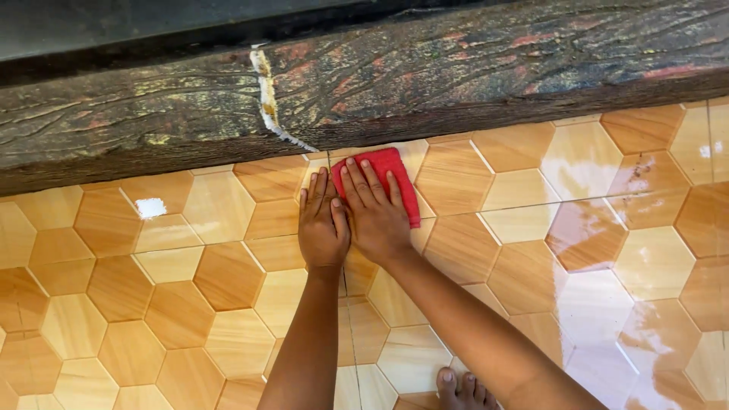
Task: The person cleans a hexagonal tiled floor using a red cloth. They wipe the floor in a repetitive motion, moving along the edge of a dark wooden structure.
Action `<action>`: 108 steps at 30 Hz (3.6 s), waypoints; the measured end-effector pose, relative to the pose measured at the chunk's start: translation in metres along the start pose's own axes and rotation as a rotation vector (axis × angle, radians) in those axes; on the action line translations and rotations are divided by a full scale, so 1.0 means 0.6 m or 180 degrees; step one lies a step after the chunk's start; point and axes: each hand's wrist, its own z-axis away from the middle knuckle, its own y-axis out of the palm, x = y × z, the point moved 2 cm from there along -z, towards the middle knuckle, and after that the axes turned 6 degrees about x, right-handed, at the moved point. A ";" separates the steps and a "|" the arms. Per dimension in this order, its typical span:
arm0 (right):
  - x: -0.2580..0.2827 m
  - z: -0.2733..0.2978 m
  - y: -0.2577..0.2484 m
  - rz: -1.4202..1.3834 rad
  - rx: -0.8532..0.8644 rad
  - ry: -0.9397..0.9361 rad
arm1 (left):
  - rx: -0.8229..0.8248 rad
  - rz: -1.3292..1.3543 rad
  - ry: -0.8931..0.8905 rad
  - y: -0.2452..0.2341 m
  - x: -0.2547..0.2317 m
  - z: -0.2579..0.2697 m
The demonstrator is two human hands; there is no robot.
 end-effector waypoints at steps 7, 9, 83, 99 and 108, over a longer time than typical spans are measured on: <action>-0.153 0.027 -0.043 0.0209 -0.0577 -0.0142 | 0.0062 -0.0001 -0.0029 0.001 -0.001 0.001; -0.240 0.047 -0.071 0.0361 -0.0928 0.0017 | 0.0049 -0.0021 -0.0036 -0.001 -0.002 -0.002; -0.254 0.094 -0.133 -0.0152 -0.0671 -0.0175 | 0.0087 0.0365 -0.0071 -0.013 -0.008 0.000; -0.146 -0.020 0.157 -0.5258 -0.2749 0.0699 | -0.0297 0.1248 -0.0765 -0.118 0.027 0.052; 0.201 -0.009 0.059 -0.1946 0.0493 -0.0412 | -0.0505 0.0741 -0.0655 -0.139 0.025 0.063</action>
